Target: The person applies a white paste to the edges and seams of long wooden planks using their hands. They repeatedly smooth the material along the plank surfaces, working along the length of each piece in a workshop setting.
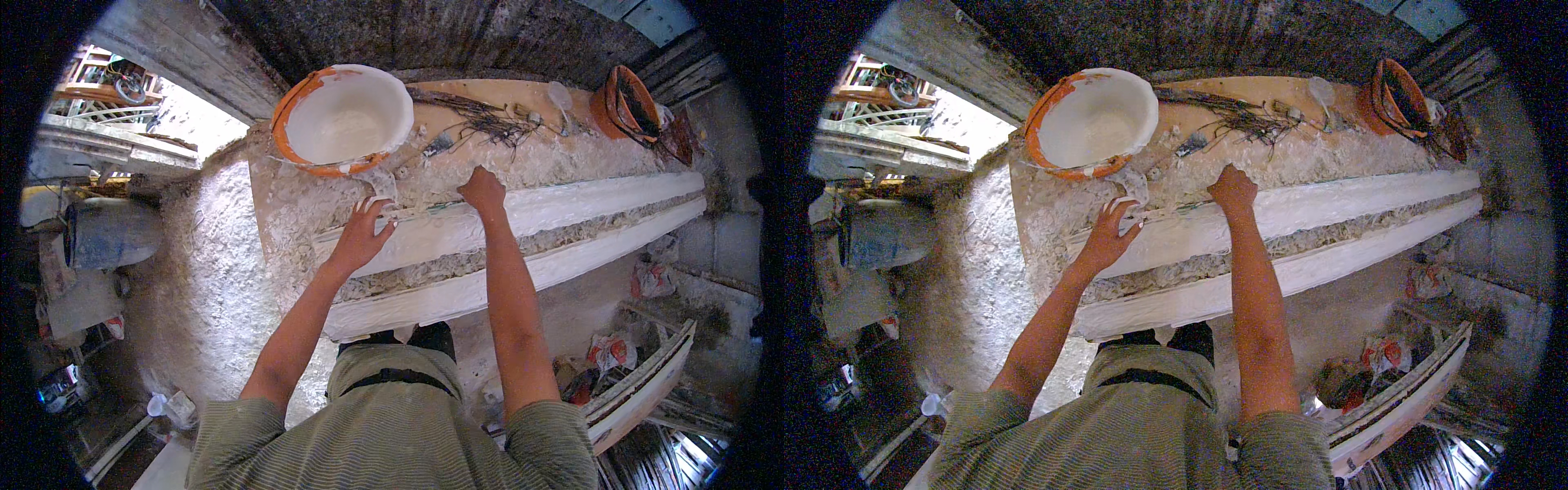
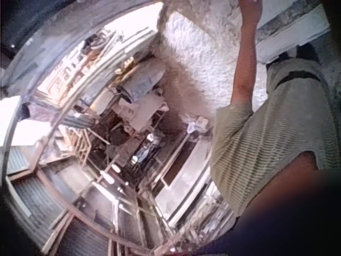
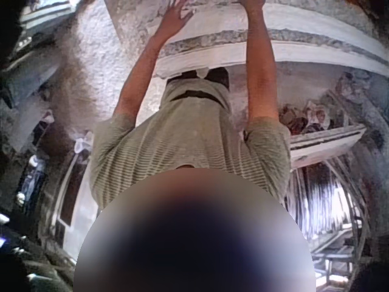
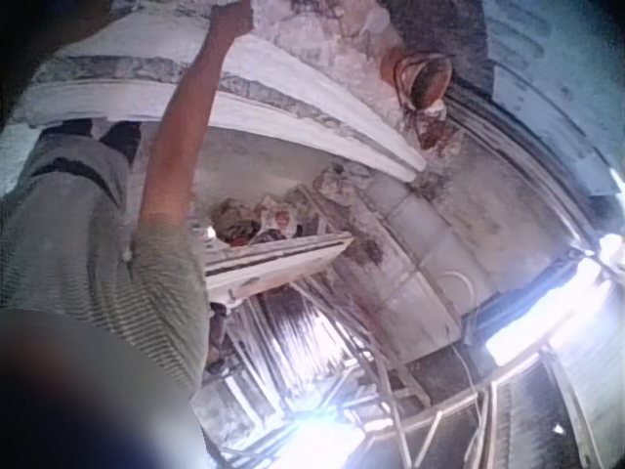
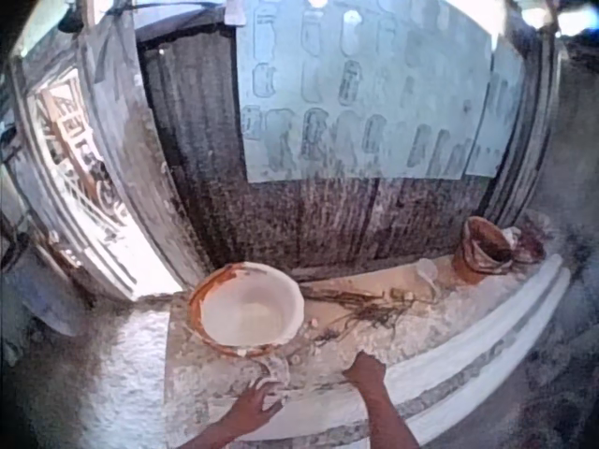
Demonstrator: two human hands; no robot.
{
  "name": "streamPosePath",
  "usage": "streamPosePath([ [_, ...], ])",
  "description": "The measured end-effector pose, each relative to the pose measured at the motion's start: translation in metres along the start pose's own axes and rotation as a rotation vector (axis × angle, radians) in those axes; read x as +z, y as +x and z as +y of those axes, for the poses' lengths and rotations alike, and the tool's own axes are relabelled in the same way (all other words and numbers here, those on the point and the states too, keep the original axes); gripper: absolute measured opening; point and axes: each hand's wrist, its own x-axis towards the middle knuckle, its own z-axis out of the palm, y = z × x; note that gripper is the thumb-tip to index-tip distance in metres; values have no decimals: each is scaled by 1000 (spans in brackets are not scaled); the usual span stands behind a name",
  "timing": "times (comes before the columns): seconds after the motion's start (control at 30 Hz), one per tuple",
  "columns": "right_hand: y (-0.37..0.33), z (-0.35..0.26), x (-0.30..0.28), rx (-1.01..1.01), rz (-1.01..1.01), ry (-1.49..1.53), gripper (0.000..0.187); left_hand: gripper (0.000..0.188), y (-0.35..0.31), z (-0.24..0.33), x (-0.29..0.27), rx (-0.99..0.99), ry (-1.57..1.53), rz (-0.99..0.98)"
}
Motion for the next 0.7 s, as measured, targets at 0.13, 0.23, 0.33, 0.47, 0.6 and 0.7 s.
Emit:
streamPosePath([
  [0.13, 7, 44, -7, -38, -130, 305, 57, 44, -16, -1, 0, -4, -55, -8],
  [0.23, -29, 99, -19, -27, -61, 594, 59, 44, -30, -7, -3, -93, -75, 16],
  [0.33, -45, 155, -39, -12, -286, 709, 55, 42, -41, -16, -10, -84, -119, 27],
  [0.47, -56, 194, -35, 180, 303, -38, 46, 42, -46, -24, -21, -45, -26, -87],
  [0.6, -71, 139, -7, 83, 465, 300, 44, 48, -49, -30, -32, 64, 142, -282],
  [0.7, -98, 49, 27, 102, 281, 72, 63, 54, -48, -34, -36, 167, 256, -362],
])
